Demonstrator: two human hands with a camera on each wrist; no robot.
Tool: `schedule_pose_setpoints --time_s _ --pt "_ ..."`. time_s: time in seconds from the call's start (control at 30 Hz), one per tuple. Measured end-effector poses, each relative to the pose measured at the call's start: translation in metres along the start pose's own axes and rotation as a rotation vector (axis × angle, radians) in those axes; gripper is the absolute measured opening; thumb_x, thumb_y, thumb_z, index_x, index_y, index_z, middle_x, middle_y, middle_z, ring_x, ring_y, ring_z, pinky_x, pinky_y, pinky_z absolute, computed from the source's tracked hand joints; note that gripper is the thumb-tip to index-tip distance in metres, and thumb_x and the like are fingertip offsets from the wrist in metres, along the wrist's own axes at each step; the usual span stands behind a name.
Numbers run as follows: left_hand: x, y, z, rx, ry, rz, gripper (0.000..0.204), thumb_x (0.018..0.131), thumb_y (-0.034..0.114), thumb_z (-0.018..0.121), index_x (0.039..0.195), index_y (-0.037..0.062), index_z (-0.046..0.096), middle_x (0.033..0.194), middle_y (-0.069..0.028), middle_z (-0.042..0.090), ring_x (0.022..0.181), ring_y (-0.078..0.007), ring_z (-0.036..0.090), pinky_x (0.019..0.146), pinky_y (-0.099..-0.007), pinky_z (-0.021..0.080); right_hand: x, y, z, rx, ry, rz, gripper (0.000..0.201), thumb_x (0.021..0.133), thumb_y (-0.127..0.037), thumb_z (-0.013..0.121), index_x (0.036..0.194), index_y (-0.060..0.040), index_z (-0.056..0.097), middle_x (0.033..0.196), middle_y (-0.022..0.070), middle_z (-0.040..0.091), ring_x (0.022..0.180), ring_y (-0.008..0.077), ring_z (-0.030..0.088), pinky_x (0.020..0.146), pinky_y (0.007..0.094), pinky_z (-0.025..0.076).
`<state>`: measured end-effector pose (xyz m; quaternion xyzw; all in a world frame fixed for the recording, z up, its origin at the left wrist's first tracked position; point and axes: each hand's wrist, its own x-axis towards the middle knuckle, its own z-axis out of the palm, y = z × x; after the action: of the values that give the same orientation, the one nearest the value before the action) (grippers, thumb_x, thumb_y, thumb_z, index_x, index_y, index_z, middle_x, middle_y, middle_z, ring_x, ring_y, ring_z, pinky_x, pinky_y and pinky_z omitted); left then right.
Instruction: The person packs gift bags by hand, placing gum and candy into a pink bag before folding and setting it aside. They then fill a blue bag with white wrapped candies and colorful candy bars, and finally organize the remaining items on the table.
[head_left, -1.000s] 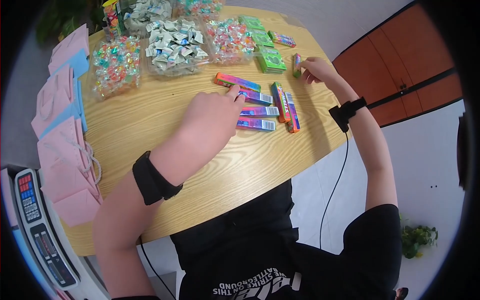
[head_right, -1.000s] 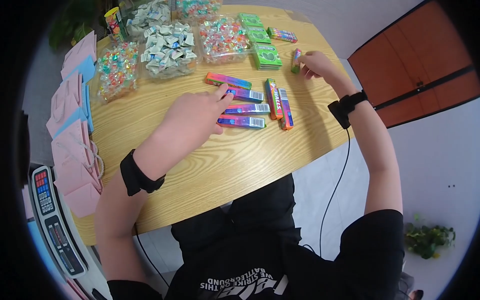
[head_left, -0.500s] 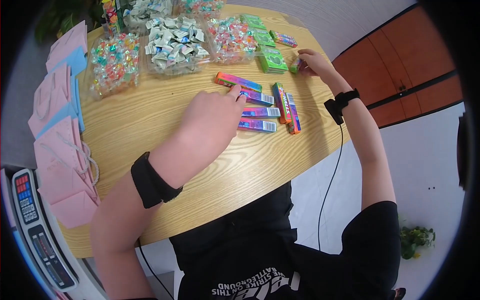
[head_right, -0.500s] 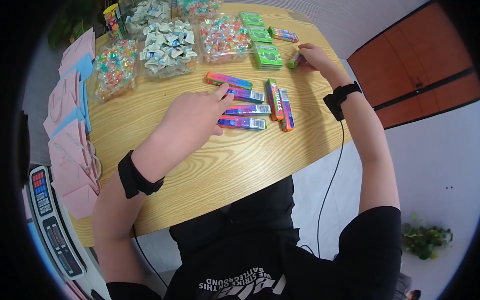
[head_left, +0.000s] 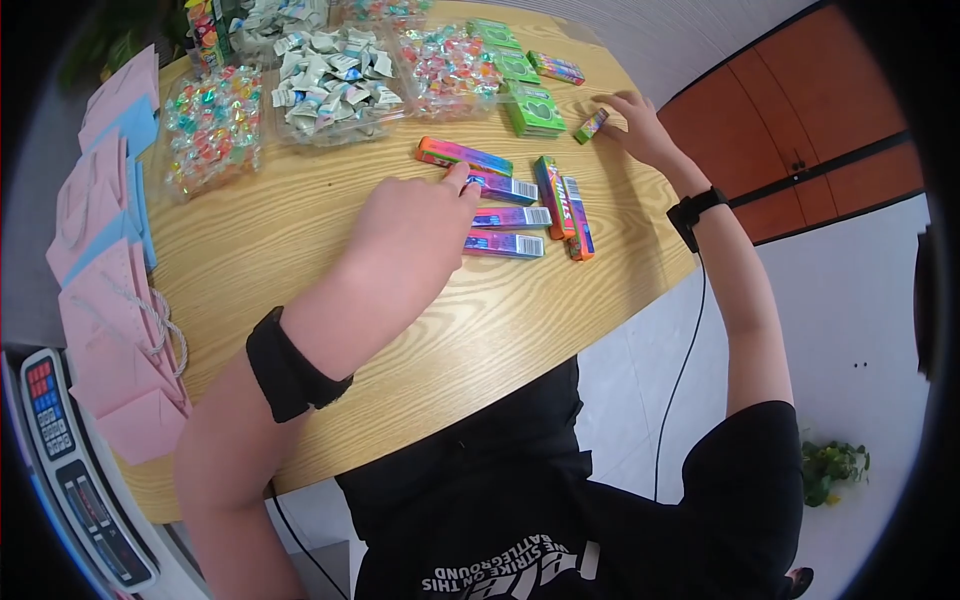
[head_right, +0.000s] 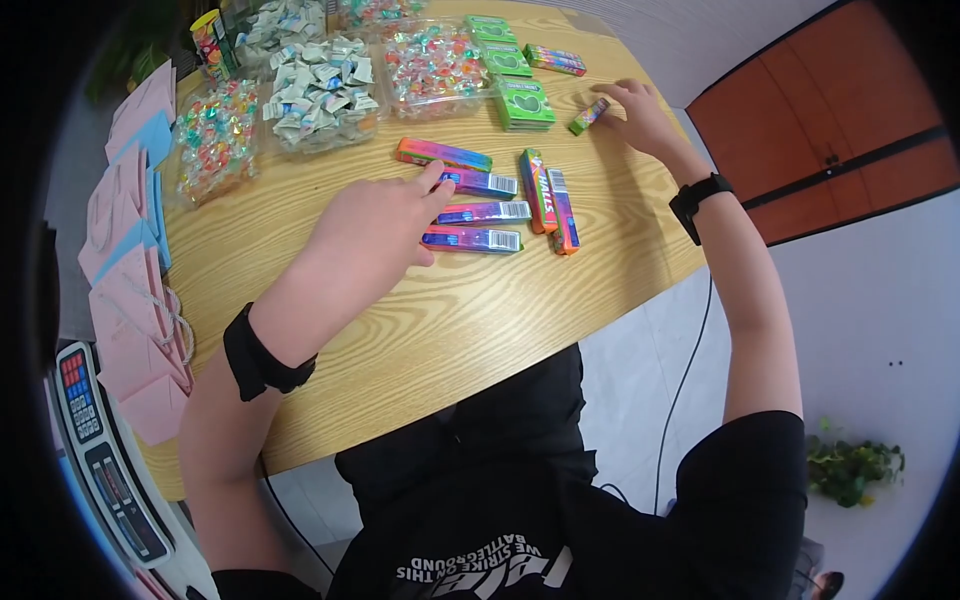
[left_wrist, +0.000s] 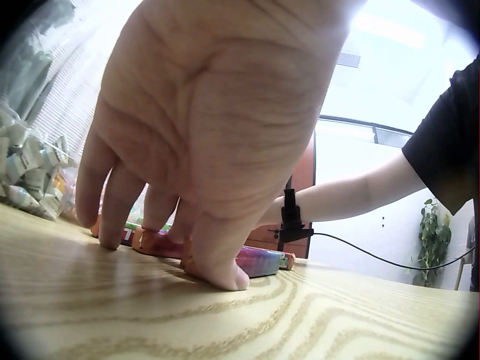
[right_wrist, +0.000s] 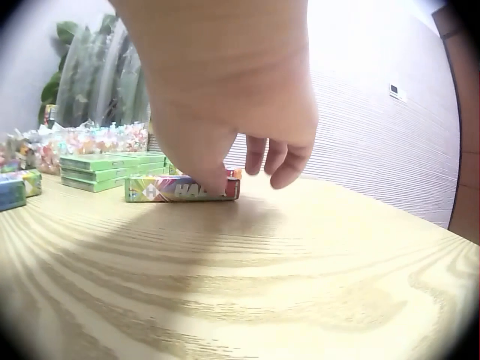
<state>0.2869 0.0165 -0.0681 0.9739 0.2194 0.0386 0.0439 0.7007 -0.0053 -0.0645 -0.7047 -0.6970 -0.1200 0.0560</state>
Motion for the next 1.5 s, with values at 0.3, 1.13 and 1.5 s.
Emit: schedule_pose_setpoints --time_s 0.3,1.13,1.5 --pt "0.000 0.000 -0.002 0.024 -0.027 0.001 0.067 0.076 0.028 0.077 0.134 0.0037 0.052 0.143 -0.0106 0.048 0.103 -0.0239 0.064 0.083 -0.0361 0.054 0.039 -0.029 0.004 -0.137 0.019 0.070 0.036 0.085 -0.026 0.071 0.119 -0.0150 0.066 0.125 0.0088 0.060 0.119 0.0307 0.052 0.100 0.0410 0.045" --pt "-0.001 -0.001 -0.008 -0.098 -0.017 -0.010 0.068 0.073 0.024 0.077 0.131 0.0008 0.053 0.143 -0.0130 0.048 0.106 -0.0250 0.060 0.087 -0.0363 0.051 0.134 0.015 0.034 0.012 -0.085 -0.027 0.049 0.078 -0.031 0.076 0.125 -0.0227 0.065 0.094 0.0137 0.071 0.086 0.0306 0.067 0.078 0.0421 0.051" --pt "-0.002 0.001 -0.010 -0.082 -0.019 -0.012 0.067 0.073 0.019 0.077 0.133 0.0038 0.052 0.143 -0.0121 0.049 0.110 -0.0278 0.061 0.090 -0.0377 0.051 0.096 -0.050 -0.020 -0.128 -0.048 0.094 0.033 0.089 -0.025 0.065 0.120 -0.0136 0.064 0.114 0.0169 0.065 0.104 0.0324 0.061 0.087 0.0415 0.048"
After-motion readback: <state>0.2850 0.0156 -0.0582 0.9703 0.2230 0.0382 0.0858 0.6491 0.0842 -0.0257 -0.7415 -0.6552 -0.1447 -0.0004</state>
